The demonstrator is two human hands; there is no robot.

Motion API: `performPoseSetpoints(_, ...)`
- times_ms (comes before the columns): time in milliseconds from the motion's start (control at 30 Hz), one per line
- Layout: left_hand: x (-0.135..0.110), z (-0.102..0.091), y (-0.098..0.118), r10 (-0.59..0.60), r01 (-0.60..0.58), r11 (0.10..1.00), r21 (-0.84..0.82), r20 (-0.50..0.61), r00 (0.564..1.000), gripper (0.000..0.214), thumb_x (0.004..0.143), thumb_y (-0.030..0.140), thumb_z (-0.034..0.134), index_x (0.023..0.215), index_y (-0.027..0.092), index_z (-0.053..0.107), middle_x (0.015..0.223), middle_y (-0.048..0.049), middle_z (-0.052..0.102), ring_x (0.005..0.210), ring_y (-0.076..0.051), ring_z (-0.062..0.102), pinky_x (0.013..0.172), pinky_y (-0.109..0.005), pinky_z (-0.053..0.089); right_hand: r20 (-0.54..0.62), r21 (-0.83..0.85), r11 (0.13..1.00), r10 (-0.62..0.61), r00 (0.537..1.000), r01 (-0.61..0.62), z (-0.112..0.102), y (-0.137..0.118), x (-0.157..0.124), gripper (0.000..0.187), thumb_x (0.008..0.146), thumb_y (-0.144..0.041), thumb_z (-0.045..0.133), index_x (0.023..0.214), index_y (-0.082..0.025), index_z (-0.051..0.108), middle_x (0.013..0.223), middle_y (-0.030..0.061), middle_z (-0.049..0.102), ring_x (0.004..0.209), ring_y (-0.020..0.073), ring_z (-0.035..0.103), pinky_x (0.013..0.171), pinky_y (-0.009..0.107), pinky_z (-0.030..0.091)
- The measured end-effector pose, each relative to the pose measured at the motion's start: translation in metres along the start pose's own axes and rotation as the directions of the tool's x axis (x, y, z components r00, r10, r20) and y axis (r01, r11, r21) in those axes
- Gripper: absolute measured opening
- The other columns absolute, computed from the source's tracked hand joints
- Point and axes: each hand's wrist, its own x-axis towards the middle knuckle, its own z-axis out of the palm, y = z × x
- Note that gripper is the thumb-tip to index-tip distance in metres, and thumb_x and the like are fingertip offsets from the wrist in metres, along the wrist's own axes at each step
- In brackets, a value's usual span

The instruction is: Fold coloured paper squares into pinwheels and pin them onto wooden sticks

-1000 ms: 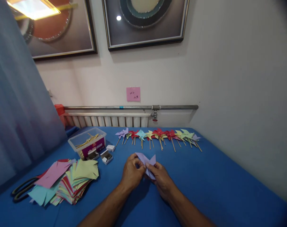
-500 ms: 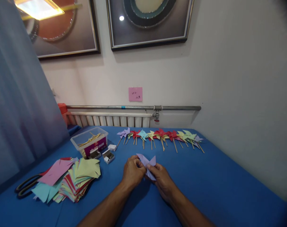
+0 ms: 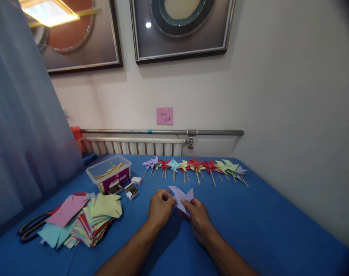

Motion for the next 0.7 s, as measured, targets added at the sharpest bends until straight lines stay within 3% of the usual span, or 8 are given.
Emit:
performPoseSetpoints(100,0.006,-0.003,-0.001,-0.201,0.210,0.968,-0.136,0.078,0.977,0.012,0.067,0.025,0.071,0.063,0.019,0.062,0.056,0.0020,0.056,0.056,-0.014,0.052,0.057,-0.025,0.038,0.003,0.049,0.998,0.048,0.999,-0.048,-0.001,-0.004,-0.003,0.034,0.062,-0.038,0.090,0.084,-0.017,0.075,0.073,0.0020,0.072,0.065,0.0159,0.065,0.064,0.028,0.057)
performPoseSetpoints(200,0.009,-0.004,-0.004,-0.271,0.318,0.921,-0.225,0.216,0.938,0.018,0.062,0.030,0.075,0.064,0.017,0.063,0.051,0.0038,0.053,0.047,-0.010,0.041,0.050,-0.024,0.030,0.031,0.034,0.998,0.054,0.998,-0.055,0.001,-0.003,-0.004,0.033,0.062,-0.037,0.090,0.083,-0.017,0.075,0.071,0.0016,0.071,0.064,0.0150,0.064,0.063,0.027,0.057)
performPoseSetpoints(533,0.009,-0.001,-0.017,-0.249,0.317,0.907,-0.277,0.255,0.934,0.028,0.055,0.033,0.081,0.058,0.018,0.058,0.048,0.0027,0.054,0.044,-0.009,0.042,0.048,-0.023,0.032,0.007,-0.081,0.996,0.027,1.000,-0.026,0.001,0.005,0.005,0.028,0.062,-0.036,0.087,0.075,-0.017,0.071,0.059,-0.0013,0.065,0.052,0.0134,0.057,0.053,0.027,0.052)
performPoseSetpoints(700,0.009,0.002,-0.019,-0.296,0.351,0.907,-0.231,0.242,0.924,0.030,0.053,0.029,0.085,0.060,0.017,0.058,0.050,0.0019,0.057,0.045,-0.009,0.047,0.047,-0.022,0.033,0.027,-0.103,0.995,0.017,0.999,-0.014,0.002,0.002,0.000,0.028,0.062,-0.037,0.088,0.076,-0.017,0.073,0.066,0.0005,0.069,0.058,0.0152,0.060,0.058,0.029,0.054)
